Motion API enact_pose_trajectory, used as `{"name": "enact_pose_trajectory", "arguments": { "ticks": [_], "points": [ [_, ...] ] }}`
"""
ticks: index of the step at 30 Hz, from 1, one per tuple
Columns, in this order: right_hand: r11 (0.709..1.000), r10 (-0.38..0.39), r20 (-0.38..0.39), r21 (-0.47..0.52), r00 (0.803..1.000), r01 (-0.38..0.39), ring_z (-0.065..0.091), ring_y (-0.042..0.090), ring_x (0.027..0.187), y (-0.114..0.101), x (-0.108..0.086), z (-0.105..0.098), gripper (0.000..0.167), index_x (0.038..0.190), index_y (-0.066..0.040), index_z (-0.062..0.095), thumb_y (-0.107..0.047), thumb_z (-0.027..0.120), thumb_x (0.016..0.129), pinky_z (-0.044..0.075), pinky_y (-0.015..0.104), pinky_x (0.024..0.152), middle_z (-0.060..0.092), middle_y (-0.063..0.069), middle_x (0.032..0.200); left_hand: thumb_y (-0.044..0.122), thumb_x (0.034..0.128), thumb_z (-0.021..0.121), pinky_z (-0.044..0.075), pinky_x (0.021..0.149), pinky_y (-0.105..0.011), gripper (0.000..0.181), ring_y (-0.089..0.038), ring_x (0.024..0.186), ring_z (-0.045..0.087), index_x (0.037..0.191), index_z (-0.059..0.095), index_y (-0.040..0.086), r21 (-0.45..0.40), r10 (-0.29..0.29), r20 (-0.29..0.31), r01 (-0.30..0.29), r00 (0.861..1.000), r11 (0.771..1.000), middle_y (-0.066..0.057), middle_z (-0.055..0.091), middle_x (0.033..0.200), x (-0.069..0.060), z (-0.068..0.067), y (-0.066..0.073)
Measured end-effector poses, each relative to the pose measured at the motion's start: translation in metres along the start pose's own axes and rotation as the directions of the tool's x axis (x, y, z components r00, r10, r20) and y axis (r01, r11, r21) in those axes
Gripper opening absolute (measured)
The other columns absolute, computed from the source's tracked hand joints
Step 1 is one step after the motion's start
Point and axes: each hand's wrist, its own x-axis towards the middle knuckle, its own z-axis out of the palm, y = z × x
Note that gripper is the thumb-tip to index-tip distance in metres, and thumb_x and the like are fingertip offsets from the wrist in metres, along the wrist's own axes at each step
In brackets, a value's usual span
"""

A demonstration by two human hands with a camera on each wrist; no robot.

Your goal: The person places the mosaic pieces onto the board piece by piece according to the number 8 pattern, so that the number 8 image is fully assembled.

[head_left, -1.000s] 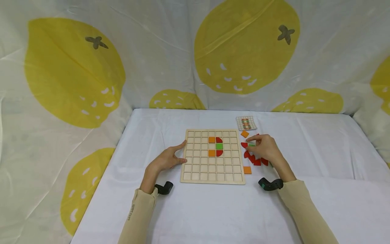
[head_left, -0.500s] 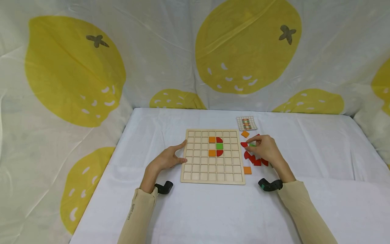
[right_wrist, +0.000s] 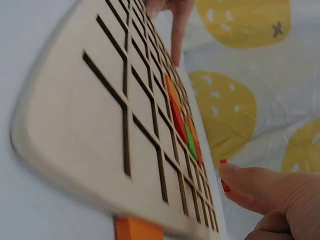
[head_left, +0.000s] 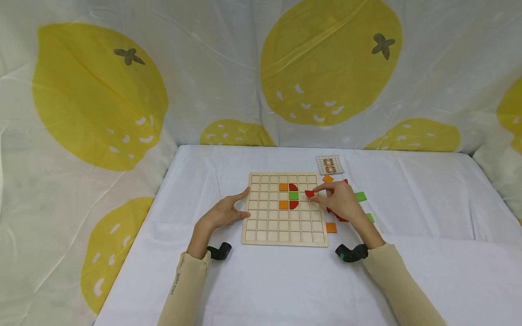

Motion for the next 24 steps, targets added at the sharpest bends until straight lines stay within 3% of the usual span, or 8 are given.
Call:
{"name": "enact_pose_trajectory", "arguments": {
  "ticks": [6,11,24],
  "points": [
    [0.998,-0.046,0.064,0.033,0.997,0.044,0.034,0.015,0.055,-0.031,0.001,0.035,0.028,0.107,-0.009,0.082,-0.027,0.087,0.085,0.024,0.025,0.052,0.034,-0.002,0.058,0.022,0.0952,0.076,0.034,0.053,-0.026,0.086,-0.011,0.051,0.036,0.165,0.026,0.025,-0.018,0.005,-0.002,-0.005,1.000,1.000,0.005,0.038,0.053,0.000,0.000,-0.001],
    [0.997,-0.067,0.082,0.052,0.994,0.063,0.033,0.013,0.053,-0.042,0.004,0.055,0.025,0.103,-0.010,0.082,-0.025,0.088,0.084,0.024,0.025,0.052,0.035,-0.003,0.057,0.025,0.0948,0.076,0.035,0.055,-0.027,0.086,-0.011,0.052,0.037,0.165,0.026,0.027,0.002,-0.005,-0.009,0.005,1.000,1.000,0.004,0.039,0.054,0.001,0.000,0.000],
    [0.994,-0.106,0.073,0.008,0.992,0.106,0.045,0.014,0.054,-0.053,0.008,0.075,0.027,0.106,-0.010,0.082,-0.025,0.087,0.084,0.034,0.025,0.052,0.050,-0.001,0.059,0.025,0.0944,0.077,0.035,0.057,-0.027,0.086,-0.011,0.053,0.038,0.165,0.027,0.027,0.011,-0.004,-0.010,0.004,1.000,1.000,0.005,0.039,0.055,0.001,0.001,0.000]
  ]
}}
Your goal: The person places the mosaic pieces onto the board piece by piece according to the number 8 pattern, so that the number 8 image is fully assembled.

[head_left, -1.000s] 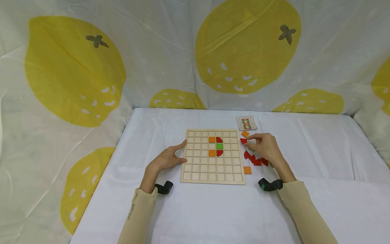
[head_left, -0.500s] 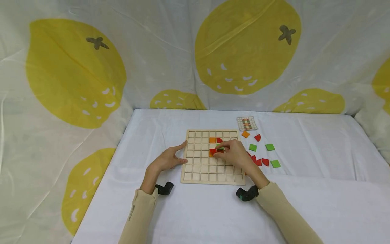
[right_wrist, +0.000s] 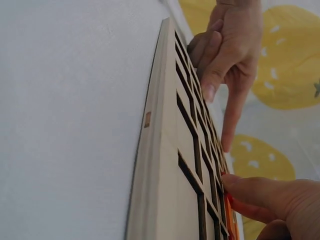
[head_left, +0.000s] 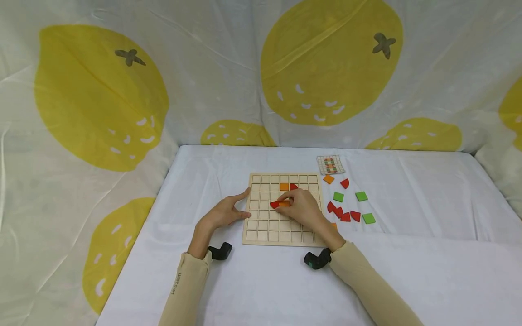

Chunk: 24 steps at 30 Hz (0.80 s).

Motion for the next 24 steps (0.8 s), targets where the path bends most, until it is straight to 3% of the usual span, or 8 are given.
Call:
{"name": "enact_pose_trajectory", "arguments": {
  "ticks": [8,24],
  "points": [
    [1.000,-0.008,0.018,0.013,1.000,0.008,0.047,0.015,0.059,0.0028,0.0001,0.0005,0.027,0.109,-0.012,0.082,-0.025,0.086,0.085,0.035,0.026,0.054,0.052,0.002,0.065,0.026,0.0950,0.076,0.035,0.056,-0.027,0.087,-0.012,0.053,0.039,0.165,0.025,0.029,-0.001,-0.003,0.004,0.003,1.000,1.000,0.004,0.040,0.055,0.0001,0.0002,-0.0010],
    [1.000,0.002,-0.014,0.022,1.000,-0.002,0.046,0.014,0.054,0.0048,0.0023,0.0022,0.024,0.105,-0.014,0.084,-0.028,0.086,0.085,0.033,0.024,0.050,0.053,0.000,0.059,0.027,0.0952,0.076,0.037,0.060,-0.028,0.086,-0.012,0.055,0.039,0.165,0.025,0.029,0.019,0.001,-0.003,-0.001,1.000,1.000,0.004,0.040,0.057,0.0000,0.0007,-0.0002]
  ]
}}
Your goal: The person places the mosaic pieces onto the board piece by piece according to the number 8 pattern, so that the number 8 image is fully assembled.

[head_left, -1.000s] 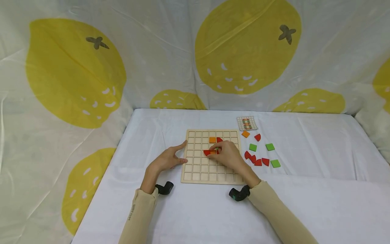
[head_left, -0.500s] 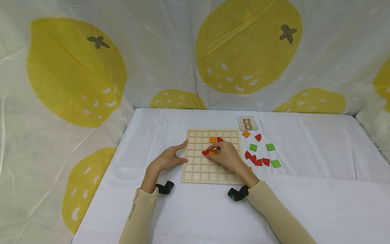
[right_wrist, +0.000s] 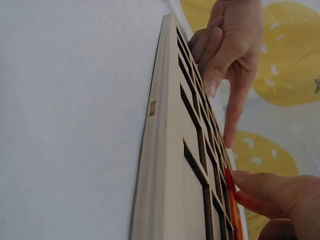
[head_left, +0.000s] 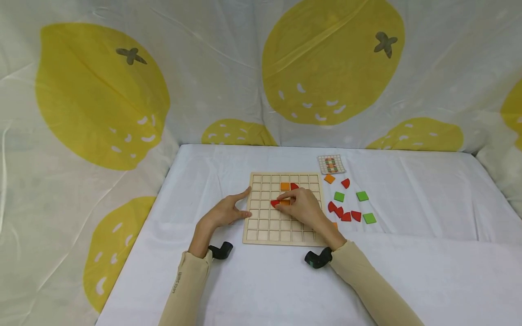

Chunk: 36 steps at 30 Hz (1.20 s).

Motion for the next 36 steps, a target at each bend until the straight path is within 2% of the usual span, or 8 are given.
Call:
{"name": "enact_pose_trajectory", "arguments": {
  "ticks": [10,17,21,26,36],
  "points": [
    [0.998,-0.019,-0.037,-0.057,0.999,0.017,0.047,0.013,0.053,-0.001,0.000,0.003,0.024,0.104,-0.013,0.084,-0.029,0.087,0.085,0.031,0.024,0.050,0.054,-0.001,0.056,0.027,0.0950,0.076,0.037,0.057,-0.027,0.086,-0.013,0.054,0.041,0.165,0.026,0.030,-0.013,-0.022,0.000,0.022,1.000,1.000,0.004,0.040,0.056,0.000,-0.001,0.000],
    [0.994,-0.030,-0.050,-0.108,0.998,0.024,0.047,0.013,0.055,-0.001,0.000,0.003,0.025,0.104,-0.014,0.084,-0.031,0.086,0.086,0.033,0.025,0.050,0.058,-0.001,0.060,0.027,0.0946,0.077,0.037,0.059,-0.027,0.087,-0.013,0.057,0.041,0.165,0.026,0.030,-0.010,-0.025,0.000,0.025,1.000,1.000,0.003,0.042,0.059,0.000,-0.001,0.001],
    [0.997,-0.024,-0.031,-0.079,0.999,0.022,0.043,0.012,0.052,0.002,0.000,-0.004,0.023,0.105,-0.013,0.084,-0.029,0.084,0.088,0.029,0.024,0.049,0.051,-0.003,0.056,0.026,0.0944,0.077,0.037,0.060,-0.028,0.087,-0.013,0.057,0.041,0.165,0.026,0.031,-0.018,-0.028,0.001,0.028,1.000,0.999,0.003,0.043,0.058,0.000,0.000,0.001],
    [1.000,0.025,-0.023,0.013,0.999,-0.025,0.036,0.014,0.048,0.015,-0.004,-0.033,0.025,0.110,-0.013,0.082,-0.028,0.082,0.090,0.024,0.024,0.047,0.038,-0.002,0.055,0.027,0.0946,0.077,0.037,0.059,-0.028,0.086,-0.012,0.056,0.040,0.165,0.026,0.030,-0.027,-0.023,-0.004,0.023,1.000,0.999,0.003,0.042,0.057,0.000,0.000,0.001],
    [0.984,0.174,0.042,-0.042,0.984,-0.172,0.035,0.016,0.057,0.075,-0.018,-0.118,0.035,0.117,-0.009,0.079,-0.025,0.084,0.087,0.029,0.027,0.052,0.035,-0.001,0.062,0.024,0.0943,0.077,0.037,0.058,-0.027,0.087,-0.012,0.053,0.038,0.165,0.027,0.028,-0.042,-0.006,0.000,0.006,1.000,0.999,0.005,0.036,0.055,-0.001,0.000,0.001]
  ]
}}
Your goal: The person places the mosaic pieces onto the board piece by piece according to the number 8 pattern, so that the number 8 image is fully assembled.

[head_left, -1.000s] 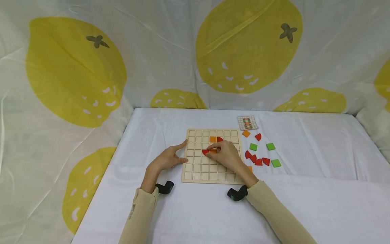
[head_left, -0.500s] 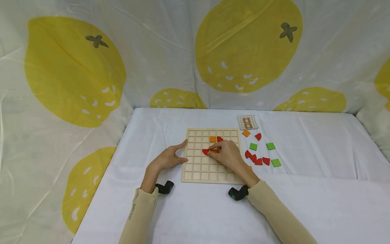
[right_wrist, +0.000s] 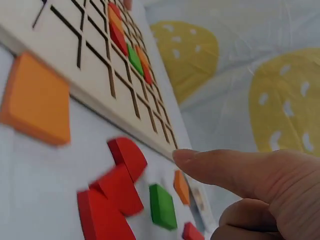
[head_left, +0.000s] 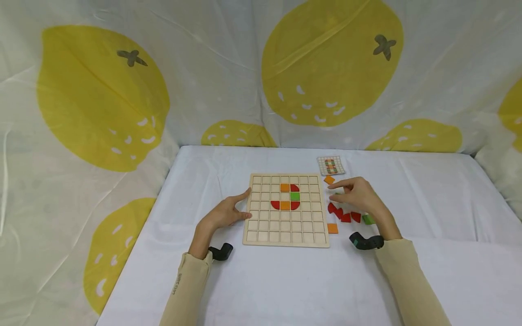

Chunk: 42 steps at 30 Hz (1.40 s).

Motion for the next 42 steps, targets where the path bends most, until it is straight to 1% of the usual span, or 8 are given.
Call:
{"name": "enact_pose_trajectory", "arguments": {
  "ticks": [5,9,12,18,23,26,32,42],
  "points": [
    [0.999,0.038,0.023,-0.002,0.999,-0.038,0.033,0.014,0.061,0.023,-0.004,-0.019,0.038,0.116,-0.008,0.080,-0.027,0.087,0.084,0.029,0.029,0.057,0.031,-0.003,0.061,0.024,0.0945,0.077,0.038,0.058,-0.027,0.086,-0.012,0.054,0.039,0.165,0.027,0.028,0.002,0.000,0.002,0.000,1.000,1.000,0.005,0.036,0.056,0.000,0.000,-0.001],
    [0.996,0.093,0.048,-0.001,0.995,-0.093,0.032,0.014,0.059,0.030,-0.005,-0.021,0.039,0.117,-0.009,0.080,-0.028,0.088,0.083,0.028,0.030,0.057,0.031,-0.003,0.060,0.025,0.0947,0.077,0.037,0.058,-0.026,0.087,-0.012,0.054,0.038,0.165,0.026,0.030,0.010,-0.007,0.003,0.007,1.000,1.000,0.005,0.036,0.056,0.000,0.000,-0.001],
    [0.993,0.115,0.054,-0.005,0.992,-0.115,0.032,0.016,0.058,0.031,-0.004,-0.020,0.039,0.117,-0.008,0.080,-0.027,0.088,0.083,0.029,0.030,0.055,0.031,-0.003,0.060,0.026,0.0946,0.077,0.036,0.058,-0.026,0.087,-0.012,0.054,0.038,0.165,0.026,0.031,0.011,-0.013,0.003,0.013,1.000,1.000,0.005,0.037,0.056,0.000,0.000,0.000],
    [0.995,0.100,0.034,-0.026,0.994,-0.099,0.031,0.016,0.059,0.030,-0.003,-0.015,0.040,0.118,-0.008,0.079,-0.024,0.087,0.083,0.028,0.029,0.054,0.030,-0.002,0.061,0.026,0.0951,0.076,0.037,0.060,-0.028,0.086,-0.012,0.056,0.039,0.165,0.026,0.030,0.019,-0.012,0.000,0.012,1.000,1.000,0.004,0.040,0.058,0.001,0.000,0.002],
    [0.992,0.119,-0.009,-0.053,0.993,-0.119,0.038,0.019,0.062,0.025,-0.002,-0.013,0.038,0.117,-0.006,0.078,-0.026,0.085,0.085,0.031,0.030,0.057,0.035,0.000,0.061,0.026,0.0952,0.076,0.037,0.060,-0.028,0.086,-0.012,0.057,0.039,0.165,0.026,0.031,0.027,-0.024,-0.006,0.024,1.000,0.999,0.003,0.041,0.058,0.001,0.000,0.002],
    [0.992,0.109,-0.031,-0.057,0.994,-0.111,0.039,0.020,0.063,0.024,-0.001,-0.011,0.037,0.116,-0.005,0.078,-0.025,0.085,0.086,0.031,0.030,0.059,0.036,0.001,0.062,0.026,0.0951,0.076,0.037,0.059,-0.027,0.086,-0.012,0.056,0.039,0.165,0.026,0.031,0.020,-0.024,-0.003,0.024,1.000,1.000,0.004,0.040,0.057,0.001,0.000,0.001],
    [0.996,0.077,-0.019,-0.042,0.997,-0.078,0.035,0.019,0.063,0.025,0.002,-0.008,0.040,0.120,-0.006,0.077,-0.023,0.086,0.086,0.029,0.030,0.058,0.033,0.000,0.064,0.026,0.0951,0.076,0.037,0.057,-0.026,0.086,-0.012,0.055,0.040,0.165,0.026,0.030,0.012,-0.025,-0.002,0.025,1.000,1.000,0.004,0.041,0.056,0.000,0.000,0.000],
    [0.995,0.075,-0.032,-0.061,0.997,-0.077,0.038,0.019,0.061,0.023,0.004,-0.005,0.033,0.113,-0.005,0.079,-0.025,0.084,0.087,0.031,0.028,0.056,0.035,-0.001,0.062,0.026,0.0952,0.076,0.036,0.058,-0.027,0.086,-0.013,0.055,0.040,0.165,0.026,0.031,0.008,-0.032,-0.003,0.032,0.999,0.999,0.004,0.040,0.057,-0.001,0.000,0.001]
  ]
}}
